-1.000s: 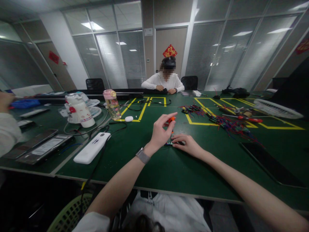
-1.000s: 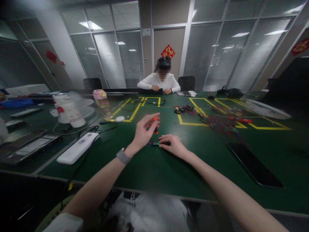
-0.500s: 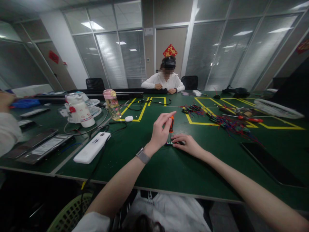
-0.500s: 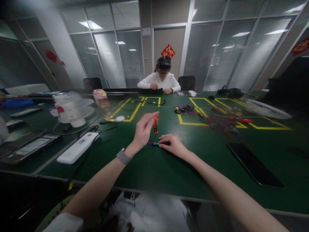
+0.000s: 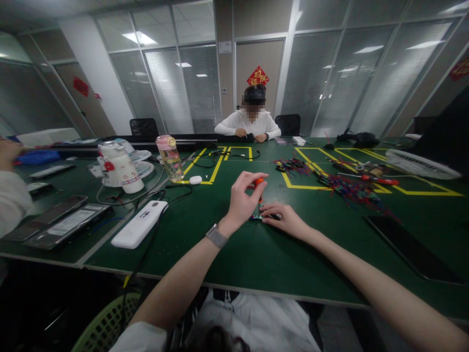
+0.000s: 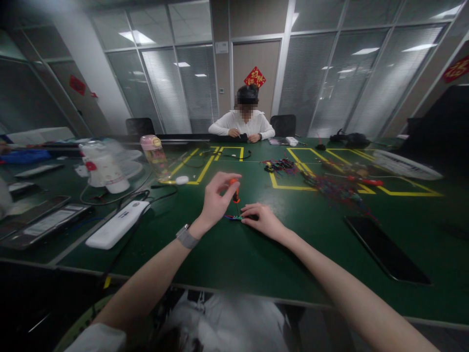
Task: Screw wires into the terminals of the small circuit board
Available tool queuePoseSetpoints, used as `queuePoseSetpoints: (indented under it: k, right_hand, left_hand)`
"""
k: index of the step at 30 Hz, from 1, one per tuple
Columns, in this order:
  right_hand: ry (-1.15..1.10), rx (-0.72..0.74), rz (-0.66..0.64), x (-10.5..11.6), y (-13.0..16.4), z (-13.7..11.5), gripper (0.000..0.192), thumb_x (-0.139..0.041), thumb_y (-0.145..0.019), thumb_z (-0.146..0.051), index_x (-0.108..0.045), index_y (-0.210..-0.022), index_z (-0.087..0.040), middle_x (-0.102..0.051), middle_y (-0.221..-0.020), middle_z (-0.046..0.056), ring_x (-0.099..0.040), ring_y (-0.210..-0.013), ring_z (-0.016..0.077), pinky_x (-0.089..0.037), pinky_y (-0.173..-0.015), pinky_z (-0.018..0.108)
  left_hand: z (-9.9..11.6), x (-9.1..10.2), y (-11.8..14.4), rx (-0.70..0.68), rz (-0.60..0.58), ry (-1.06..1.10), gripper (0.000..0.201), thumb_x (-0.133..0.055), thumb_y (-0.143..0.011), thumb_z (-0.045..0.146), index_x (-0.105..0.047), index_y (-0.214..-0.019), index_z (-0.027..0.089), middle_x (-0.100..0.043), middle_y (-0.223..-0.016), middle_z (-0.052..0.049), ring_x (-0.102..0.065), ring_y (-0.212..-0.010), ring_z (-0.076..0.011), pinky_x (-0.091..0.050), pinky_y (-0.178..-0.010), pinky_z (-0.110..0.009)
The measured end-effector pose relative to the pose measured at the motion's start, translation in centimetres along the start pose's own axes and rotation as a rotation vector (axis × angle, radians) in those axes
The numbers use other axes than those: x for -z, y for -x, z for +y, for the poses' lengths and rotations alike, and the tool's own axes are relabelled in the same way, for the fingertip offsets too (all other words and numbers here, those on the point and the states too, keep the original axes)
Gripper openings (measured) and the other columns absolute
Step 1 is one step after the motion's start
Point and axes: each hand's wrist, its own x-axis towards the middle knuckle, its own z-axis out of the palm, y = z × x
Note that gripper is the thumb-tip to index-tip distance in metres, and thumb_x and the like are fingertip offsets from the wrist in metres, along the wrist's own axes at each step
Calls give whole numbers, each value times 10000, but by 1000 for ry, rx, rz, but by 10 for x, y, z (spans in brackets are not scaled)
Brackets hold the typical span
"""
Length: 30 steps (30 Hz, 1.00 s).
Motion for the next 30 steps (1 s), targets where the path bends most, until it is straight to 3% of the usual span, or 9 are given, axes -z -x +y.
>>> queuePoseSetpoints:
  k: [4, 12, 24, 30]
  right_hand:
    - [-5, -1, 3, -1, 0, 1, 137, -673, -803, -277, -760, -901, -235, -722, -1070, 73, -646, -1047, 256, -497, -945, 431]
    - [2, 6, 2, -1, -1, 2, 136, -679, -795, -269, -761, -899, -238, -724, -1069, 72, -651, -1037, 255, -498, -942, 434]
    - [5, -5, -11, 0, 0, 3, 147, -672, -803, -277, -761, -913, -238, -720, -1076, 76, -635, -1069, 263, -482, -965, 447]
    - [-5, -9, -8, -1, 0, 2, 144, -677, -799, -276, -760, -911, -236, -719, -1078, 75, -635, -1065, 259, -485, -960, 444]
  left_hand:
    - [1, 0, -1, 4, 14, -9, 134, -611, -865, 248, -684, -970, 212, -582, -931, -40, -583, -862, -134, -513, -687, -219]
    - [-1, 2, 1, -8, -42, 10, 287, -417, -967, 239, -612, -1176, 211, -638, -1046, -71, -607, -923, -150, -514, -780, -275]
    - [-1, 1, 1, -9, 124, -168, 146, -549, -901, 222, -661, -992, 201, -579, -899, -36, -572, -769, -117, -512, -657, -220]
    - [1, 2, 1, -33, 117, -193, 150, -559, -903, 266, -664, -996, 212, -566, -893, -35, -567, -803, -133, -508, -673, -238]
